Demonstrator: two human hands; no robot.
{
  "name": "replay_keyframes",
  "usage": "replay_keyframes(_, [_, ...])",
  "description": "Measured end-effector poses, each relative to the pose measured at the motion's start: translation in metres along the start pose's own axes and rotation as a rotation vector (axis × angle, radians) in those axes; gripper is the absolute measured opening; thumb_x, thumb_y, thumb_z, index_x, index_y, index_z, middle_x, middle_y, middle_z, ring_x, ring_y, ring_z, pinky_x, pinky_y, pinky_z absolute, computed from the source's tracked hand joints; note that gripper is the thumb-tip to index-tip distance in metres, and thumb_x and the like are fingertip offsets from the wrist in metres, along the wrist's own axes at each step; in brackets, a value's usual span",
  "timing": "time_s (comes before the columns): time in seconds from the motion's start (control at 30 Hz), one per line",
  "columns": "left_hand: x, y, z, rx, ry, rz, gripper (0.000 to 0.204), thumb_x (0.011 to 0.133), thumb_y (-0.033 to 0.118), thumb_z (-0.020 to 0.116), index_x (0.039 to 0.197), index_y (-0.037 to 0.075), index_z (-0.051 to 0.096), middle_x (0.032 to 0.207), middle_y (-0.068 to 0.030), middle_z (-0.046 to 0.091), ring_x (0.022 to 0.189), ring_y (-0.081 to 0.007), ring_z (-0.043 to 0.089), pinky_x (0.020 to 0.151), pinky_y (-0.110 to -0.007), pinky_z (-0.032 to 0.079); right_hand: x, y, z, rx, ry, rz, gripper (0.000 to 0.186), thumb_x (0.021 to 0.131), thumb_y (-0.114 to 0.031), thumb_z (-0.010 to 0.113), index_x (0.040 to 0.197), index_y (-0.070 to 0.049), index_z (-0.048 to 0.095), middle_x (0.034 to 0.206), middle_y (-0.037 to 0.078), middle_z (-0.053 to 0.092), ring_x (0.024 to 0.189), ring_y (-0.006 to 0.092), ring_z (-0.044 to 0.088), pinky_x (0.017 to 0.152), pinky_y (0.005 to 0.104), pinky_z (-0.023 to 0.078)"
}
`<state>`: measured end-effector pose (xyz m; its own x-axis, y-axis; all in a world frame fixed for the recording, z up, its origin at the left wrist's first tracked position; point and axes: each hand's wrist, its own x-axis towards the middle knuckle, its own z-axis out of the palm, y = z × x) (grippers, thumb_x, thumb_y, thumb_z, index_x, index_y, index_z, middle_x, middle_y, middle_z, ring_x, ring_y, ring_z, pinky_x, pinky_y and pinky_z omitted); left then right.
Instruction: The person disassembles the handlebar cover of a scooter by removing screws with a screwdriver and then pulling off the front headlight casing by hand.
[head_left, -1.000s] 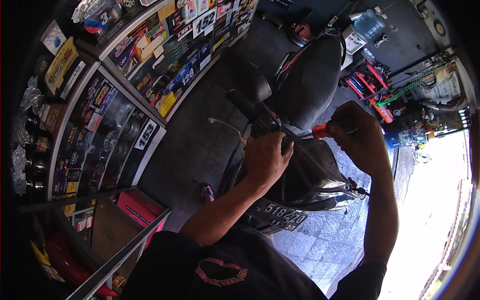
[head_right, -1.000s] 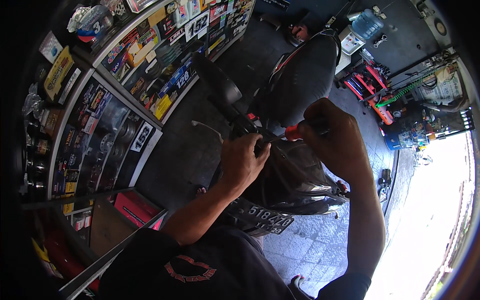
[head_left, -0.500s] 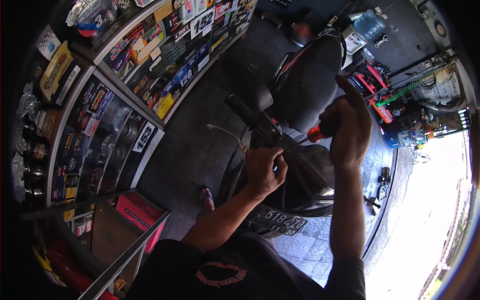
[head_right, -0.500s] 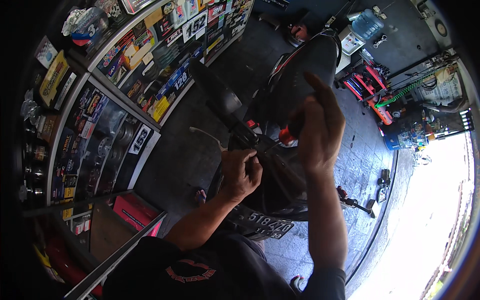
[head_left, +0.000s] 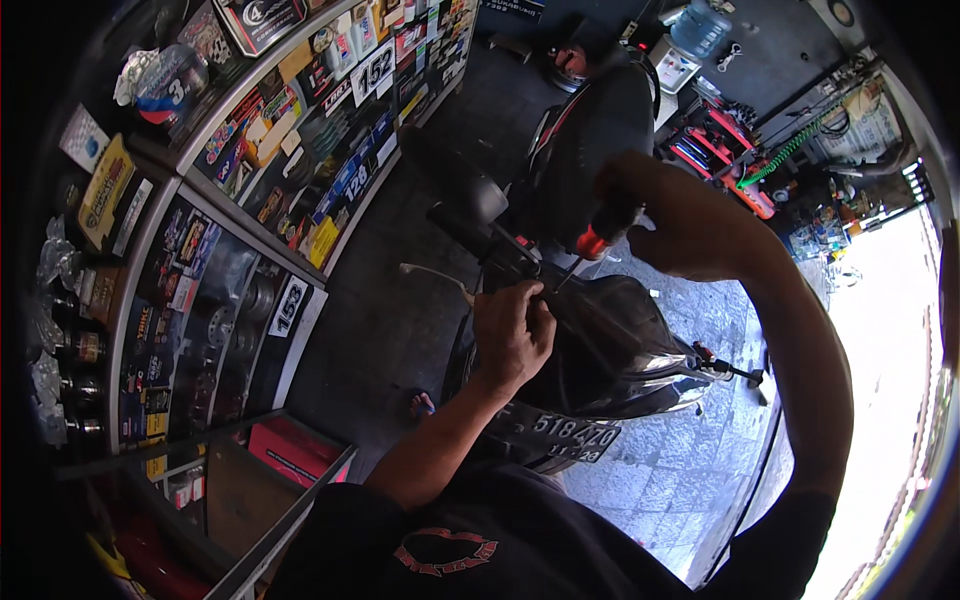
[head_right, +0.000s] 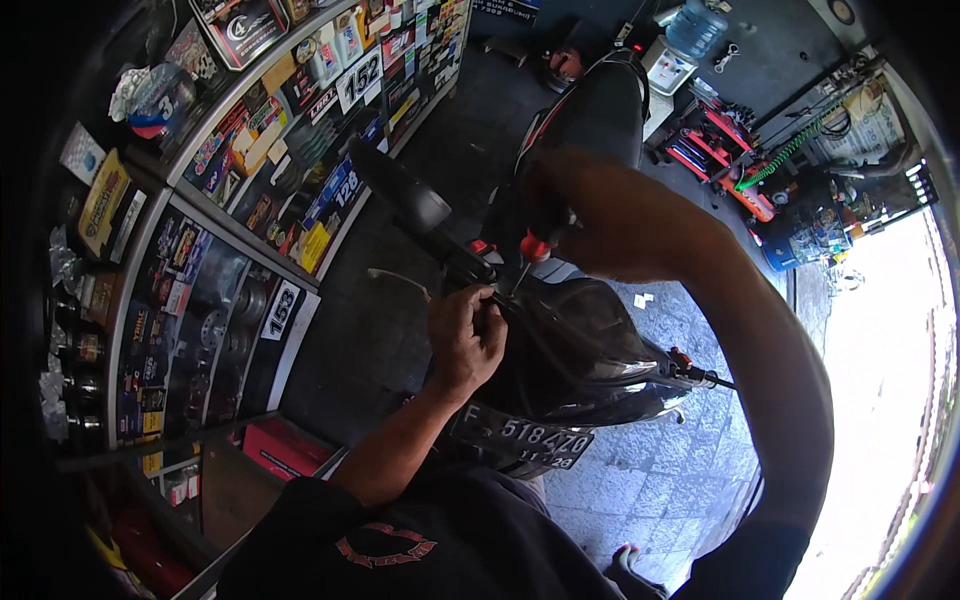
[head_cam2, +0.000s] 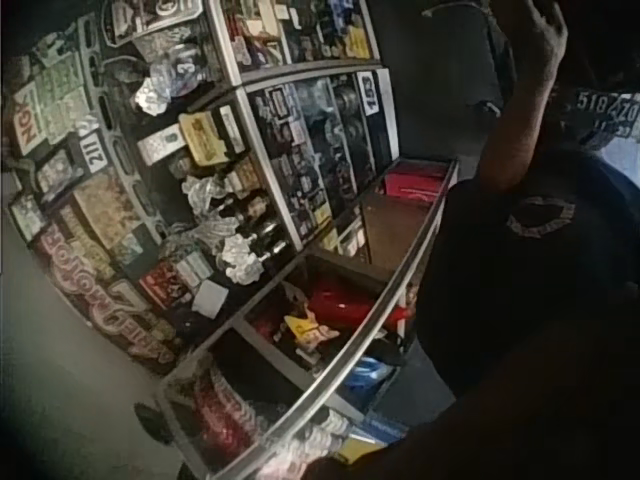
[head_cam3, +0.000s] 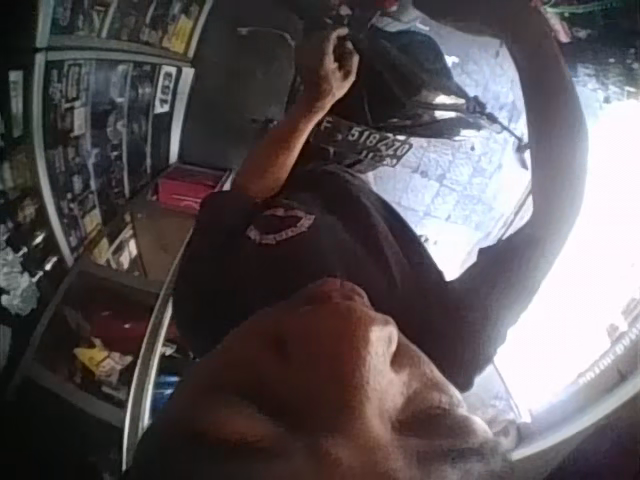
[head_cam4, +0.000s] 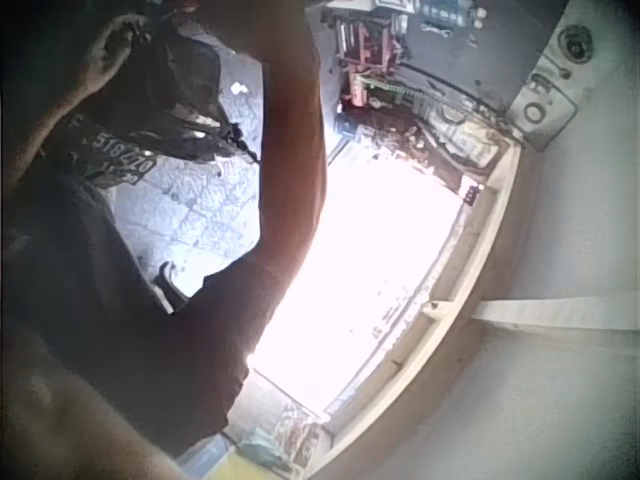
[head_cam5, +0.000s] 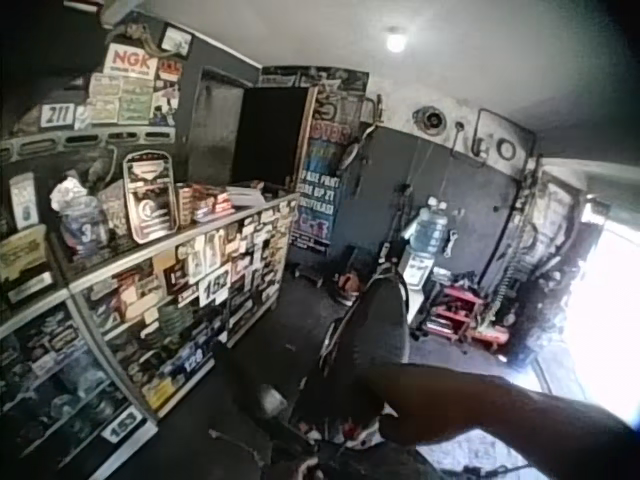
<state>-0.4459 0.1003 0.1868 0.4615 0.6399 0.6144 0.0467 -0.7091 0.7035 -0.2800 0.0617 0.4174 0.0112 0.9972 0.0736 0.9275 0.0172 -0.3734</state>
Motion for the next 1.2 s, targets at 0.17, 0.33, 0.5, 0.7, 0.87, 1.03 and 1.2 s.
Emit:
replay_keyframes(0.17, [0.020,0.005,-0.012,0.018,-0.194,-0.035,0.028,0.081,0.009,0.068,0.108,0.003,0.062,0.086,-0.0108,0.069,0.076,-0.0275,0.066,0.076,-0.040,0.046,0.017,-0.035,-0.013,-0.261,-0.212,0.343,0.027,0.087,-0.020,0.061,0.107,-0.002,0.060,0.090,0.016,0.070,0.085,0.0322,0.068,0.076,0.0415,0.052])
replay_keyframes(0.33, [0.044,0.015,-0.031,0.140,-0.563,-0.139,0.027,0.087,0.020,0.066,0.111,0.007,0.065,0.086,-0.0131,0.071,0.072,-0.0299,0.068,0.066,-0.040,0.053,0.003,-0.011,-0.005,-0.110,-0.161,0.194,0.027,0.089,-0.022,0.062,0.109,-0.003,0.058,0.087,0.014,0.070,0.085,0.0300,0.070,0.077,0.0407,0.053])
replay_keyframes(0.5, [0.049,0.006,-0.031,0.077,-0.610,-0.128,0.025,0.089,0.021,0.065,0.111,0.010,0.066,0.082,-0.0136,0.070,0.075,-0.0309,0.068,0.068,-0.041,0.053,0.010,-0.031,-0.013,-0.387,-0.237,0.414,0.026,0.090,-0.025,0.063,0.104,-0.003,0.059,0.088,0.015,0.071,0.085,0.0319,0.069,0.078,0.0409,0.052])
replay_keyframes(0.7, [0.062,0.006,-0.029,0.082,-0.688,-0.140,0.022,0.090,0.024,0.063,0.107,0.011,0.067,0.081,-0.0145,0.069,0.077,-0.0333,0.068,0.068,-0.042,0.052,-0.005,0.008,0.006,-0.010,0.060,0.007,0.033,0.092,-0.035,0.059,0.101,-0.004,0.061,0.083,0.015,0.071,0.082,0.0331,0.069,0.076,0.0433,0.052])
replay_keyframes(0.87, [0.072,0.011,-0.029,0.069,-0.712,-0.160,0.020,0.089,0.025,0.064,0.102,0.010,0.068,0.081,-0.0146,0.069,0.078,-0.0346,0.068,0.069,-0.043,0.052,0.012,-0.023,-0.010,-0.306,-0.156,0.323,0.037,0.091,-0.037,0.058,0.102,-0.002,0.062,0.084,0.017,0.070,0.086,0.0361,0.068,0.079,0.0451,0.052])
replay_keyframes(1.03, [0.074,0.015,-0.020,0.125,-0.765,-0.168,0.018,0.088,0.025,0.065,0.096,0.009,0.068,0.087,-0.0148,0.069,0.083,-0.0356,0.067,0.071,-0.044,0.052,0.001,-0.005,-0.003,0.022,0.020,0.105,0.039,0.092,-0.041,0.056,0.100,-0.003,0.065,0.083,0.014,0.071,0.089,0.0340,0.069,0.082,0.0450,0.052])
replay_keyframes(1.2, [0.074,0.015,-0.026,0.101,-0.756,-0.163,0.017,0.087,0.024,0.066,0.095,0.009,0.067,0.089,-0.0149,0.069,0.085,-0.0352,0.067,0.072,-0.044,0.052,0.013,-0.032,-0.018,-0.335,-0.273,0.360,0.039,0.093,-0.039,0.054,0.111,-0.006,0.065,0.086,0.010,0.073,0.092,0.0311,0.070,0.085,0.0439,0.052])
